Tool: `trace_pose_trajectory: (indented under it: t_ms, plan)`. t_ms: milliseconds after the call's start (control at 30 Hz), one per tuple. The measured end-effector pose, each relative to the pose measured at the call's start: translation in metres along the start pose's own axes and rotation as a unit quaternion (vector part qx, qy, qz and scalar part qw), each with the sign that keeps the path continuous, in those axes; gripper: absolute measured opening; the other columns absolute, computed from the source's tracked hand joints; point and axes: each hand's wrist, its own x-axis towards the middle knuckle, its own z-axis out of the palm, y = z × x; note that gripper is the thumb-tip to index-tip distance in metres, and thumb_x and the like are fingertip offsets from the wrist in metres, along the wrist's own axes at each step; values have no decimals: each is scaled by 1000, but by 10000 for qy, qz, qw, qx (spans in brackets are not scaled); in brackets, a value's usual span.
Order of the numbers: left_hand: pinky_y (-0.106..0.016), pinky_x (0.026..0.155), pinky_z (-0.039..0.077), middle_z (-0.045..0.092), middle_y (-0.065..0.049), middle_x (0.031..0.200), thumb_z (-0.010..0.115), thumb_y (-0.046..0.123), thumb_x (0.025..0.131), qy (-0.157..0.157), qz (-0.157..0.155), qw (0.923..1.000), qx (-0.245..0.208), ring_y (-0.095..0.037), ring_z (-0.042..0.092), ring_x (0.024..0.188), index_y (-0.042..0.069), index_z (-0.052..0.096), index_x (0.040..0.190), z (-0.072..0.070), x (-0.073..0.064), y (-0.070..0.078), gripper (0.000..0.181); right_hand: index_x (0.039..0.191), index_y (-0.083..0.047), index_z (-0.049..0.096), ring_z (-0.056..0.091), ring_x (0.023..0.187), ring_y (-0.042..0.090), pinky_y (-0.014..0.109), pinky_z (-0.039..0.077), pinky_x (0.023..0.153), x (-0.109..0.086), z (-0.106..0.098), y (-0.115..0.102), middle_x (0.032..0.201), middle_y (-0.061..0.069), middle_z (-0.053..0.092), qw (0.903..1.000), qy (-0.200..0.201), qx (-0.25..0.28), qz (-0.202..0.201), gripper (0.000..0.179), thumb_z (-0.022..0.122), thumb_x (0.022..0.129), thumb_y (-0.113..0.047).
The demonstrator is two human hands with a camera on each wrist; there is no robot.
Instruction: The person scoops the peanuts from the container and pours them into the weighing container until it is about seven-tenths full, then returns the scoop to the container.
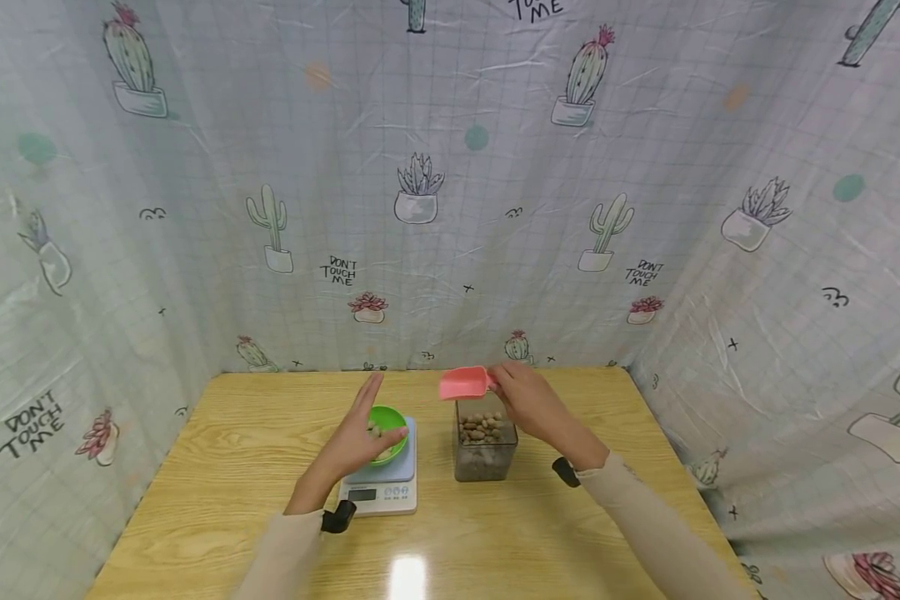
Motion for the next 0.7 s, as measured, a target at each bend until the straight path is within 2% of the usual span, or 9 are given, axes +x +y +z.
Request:
trace_pose_trajectory:
  t_ms: [133, 300, 433, 600, 700]
  plan:
    - [-70, 107, 32, 4, -3, 168, 69, 53, 85, -61, 69, 9999, 110, -43, 21, 149, 37, 2, 158, 12, 8, 8, 101, 107, -9, 62, 61, 85, 21, 39, 50, 75, -9, -5, 8, 92, 2, 61, 9999, -73, -126, 32, 11, 60, 98, -17]
    - [-67, 107, 33, 1, 1, 168, 69, 52, 86, -285, 79, 9996, -23, -42, 21, 149, 41, 0, 157, 27, 17, 18, 100, 112, -10, 61, 63, 94, 25, 42, 49, 78, -16, -11, 16, 100, 4, 65, 9991, -269, -303, 101, 15, 58, 99, -18]
    - [-66, 109, 33, 2, 1, 168, 70, 53, 86, -438, 117, 9990, -24, -42, 22, 149, 38, 0, 158, 42, 23, 24, 101, 111, -10, 60, 62, 92, 25, 40, 46, 75, -19, -19, 18, 102, 5, 65, 9985, -383, -398, 47, 15, 56, 100, -19]
    - [-63, 111, 33, 1, -1, 168, 70, 52, 86, -762, 82, 9969, 169, -42, 22, 149, 32, -2, 159, 62, 32, 26, 105, 107, -10, 61, 61, 92, 25, 41, 49, 78, -24, -22, 21, 99, 5, 64, 9967, -479, -642, -119, 13, 63, 97, -17]
    - [-61, 112, 32, -1, 0, 168, 68, 59, 85, -968, 65, 9949, 270, -39, 19, 150, 31, -5, 159, 71, 37, 26, 107, 107, -11, 62, 62, 91, 25, 41, 48, 77, -26, -19, 24, 97, 4, 64, 9930, -702, -912, -272, 14, 66, 95, -18]
